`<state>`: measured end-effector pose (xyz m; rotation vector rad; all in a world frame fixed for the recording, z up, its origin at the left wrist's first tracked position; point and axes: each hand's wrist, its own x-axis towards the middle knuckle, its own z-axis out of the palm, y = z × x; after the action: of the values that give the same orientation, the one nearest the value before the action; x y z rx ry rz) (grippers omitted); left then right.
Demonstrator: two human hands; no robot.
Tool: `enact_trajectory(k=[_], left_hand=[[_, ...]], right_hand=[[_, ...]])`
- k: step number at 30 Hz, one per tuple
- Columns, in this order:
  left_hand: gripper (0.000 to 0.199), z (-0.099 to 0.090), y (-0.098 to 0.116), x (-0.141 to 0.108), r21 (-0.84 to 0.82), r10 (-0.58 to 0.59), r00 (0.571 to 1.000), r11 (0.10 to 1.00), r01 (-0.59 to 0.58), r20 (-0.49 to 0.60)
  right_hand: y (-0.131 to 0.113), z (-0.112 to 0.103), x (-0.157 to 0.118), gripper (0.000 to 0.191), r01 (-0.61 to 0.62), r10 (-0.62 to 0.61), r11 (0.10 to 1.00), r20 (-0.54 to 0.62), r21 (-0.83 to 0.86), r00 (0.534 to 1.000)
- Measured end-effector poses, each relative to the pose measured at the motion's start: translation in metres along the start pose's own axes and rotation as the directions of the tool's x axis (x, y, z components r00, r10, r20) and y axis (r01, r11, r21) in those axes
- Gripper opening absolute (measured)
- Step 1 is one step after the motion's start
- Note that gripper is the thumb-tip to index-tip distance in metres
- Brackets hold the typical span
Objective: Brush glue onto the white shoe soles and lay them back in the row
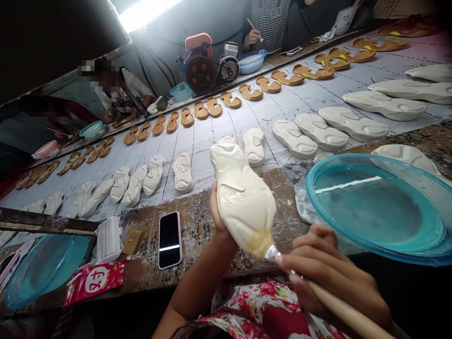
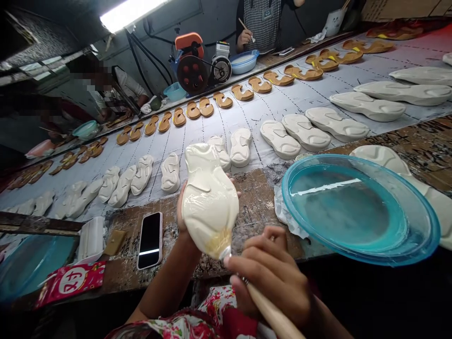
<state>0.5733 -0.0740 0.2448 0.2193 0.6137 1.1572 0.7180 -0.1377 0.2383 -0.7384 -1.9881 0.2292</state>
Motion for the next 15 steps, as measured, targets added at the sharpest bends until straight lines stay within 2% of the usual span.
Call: enact_trajectory(k=[2, 4, 7, 9, 11, 13, 15], left_hand=[[0.069, -0.006, 0.0, 0.004, 0.016, 0.03, 0.999, 0.999, -0.03, -0.038], [0.066, -0.009, -0.004, 0.007, 0.057, 0.046, 0.997, 0.997, -0.042, -0.066], [0.06, -0.008, -0.011, 0.009, 0.129, 0.067, 0.996, 0.99, -0.06, -0.057], [0.058, -0.008, -0.014, 0.009, 0.135, 0.098, 0.994, 0.987, -0.09, -0.053], [0.061, -0.011, -0.013, 0.011, 0.114, 0.109, 0.991, 0.989, -0.099, -0.082], [0.063, -0.021, -0.006, 0.016, 0.109, 0.08, 0.984, 0.992, -0.063, -0.158], [0.061, -0.034, 0.008, 0.023, 0.127, 0.059, 0.972, 0.991, -0.031, -0.228]], right_hand=[[-0.001, -0.002, -0.002, 0.01, 0.022, -0.025, 0.996, 0.035, 0.082, 0.999], [0.002, -0.004, -0.003, 0.012, -0.024, 0.021, 0.987, 0.016, 0.159, 1.0], [0.009, 0.003, -0.002, 0.014, -0.081, 0.104, 0.984, -0.149, 0.158, 0.983], [0.012, 0.013, -0.003, 0.015, -0.071, 0.095, 0.99, -0.215, 0.12, 0.972], [0.013, 0.022, -0.007, 0.013, -0.038, 0.053, 0.994, -0.156, 0.099, 0.986], [0.012, 0.024, -0.011, 0.012, -0.034, 0.041, 0.992, -0.059, 0.12, 0.997], [0.011, 0.022, -0.016, 0.011, -0.081, 0.09, 0.986, -0.061, 0.145, 0.994]])
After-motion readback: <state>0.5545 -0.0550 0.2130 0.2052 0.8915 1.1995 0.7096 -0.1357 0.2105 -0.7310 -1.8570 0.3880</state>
